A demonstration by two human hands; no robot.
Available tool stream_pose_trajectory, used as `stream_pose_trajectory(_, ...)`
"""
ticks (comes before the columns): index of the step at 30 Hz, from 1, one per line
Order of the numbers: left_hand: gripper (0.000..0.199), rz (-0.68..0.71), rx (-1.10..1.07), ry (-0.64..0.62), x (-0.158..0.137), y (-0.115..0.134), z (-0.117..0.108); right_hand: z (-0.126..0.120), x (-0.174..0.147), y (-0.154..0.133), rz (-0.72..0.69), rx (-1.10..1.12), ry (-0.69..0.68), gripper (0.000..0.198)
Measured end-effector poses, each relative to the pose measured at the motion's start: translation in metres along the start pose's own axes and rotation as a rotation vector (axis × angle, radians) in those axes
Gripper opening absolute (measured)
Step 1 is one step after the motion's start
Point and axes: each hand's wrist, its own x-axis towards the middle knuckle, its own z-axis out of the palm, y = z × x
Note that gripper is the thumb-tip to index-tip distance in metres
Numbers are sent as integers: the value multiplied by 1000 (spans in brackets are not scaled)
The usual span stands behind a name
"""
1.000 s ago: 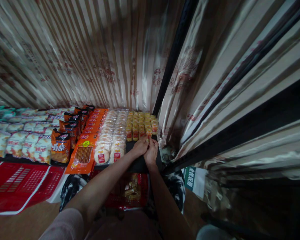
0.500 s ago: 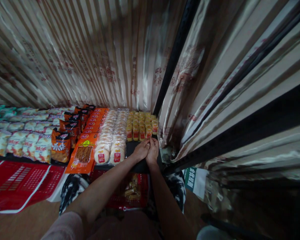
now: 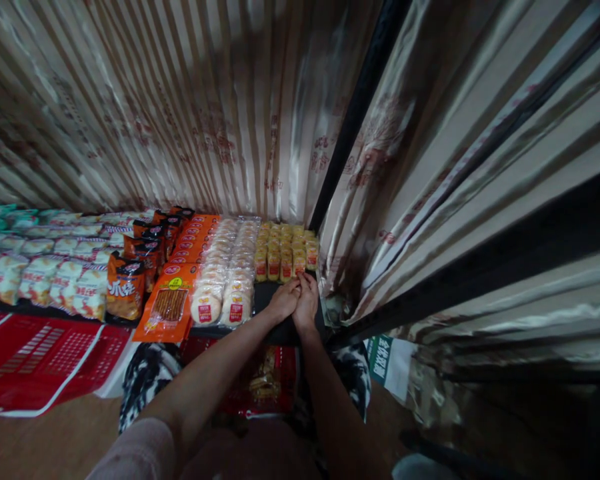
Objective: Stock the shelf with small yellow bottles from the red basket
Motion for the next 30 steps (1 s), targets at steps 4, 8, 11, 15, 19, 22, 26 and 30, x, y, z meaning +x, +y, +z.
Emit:
stream_pose_trajectory(4,34,-69,39,101,-8,-1,1,-2,-5,1,-77,-132,9,46)
stream_pose_trajectory(8,29,-84,65,150,-24,-2,1,-3,-13,-1,-112,-175,22,49)
stream_pose_trajectory(11,27,-64,52,175,-41,0,0,-7,-24,-6,-138,-165,30,49)
stream_pose_trajectory(15,24,10,65,220,-72,1,1,-15,-51,-15,-174,-66,10,43)
stream_pose_trajectory(19,21,84,126,250,-114,-4,-2,-22,-91,-13,-235,-46,-116,33)
stream_pose_trajectory(22,20,52,147,226,-146,-16,-8,-24,-123,-4,-277,-56,-203,30)
stream_pose_trajectory(26,22,-13,121,147,-177,-39,-18,-19,-155,9,-341,-92,-320,29)
stream_pose_trajectory(30,24,-201,105,73,-190,-69,-31,-2,-168,15,-301,-144,-606,34)
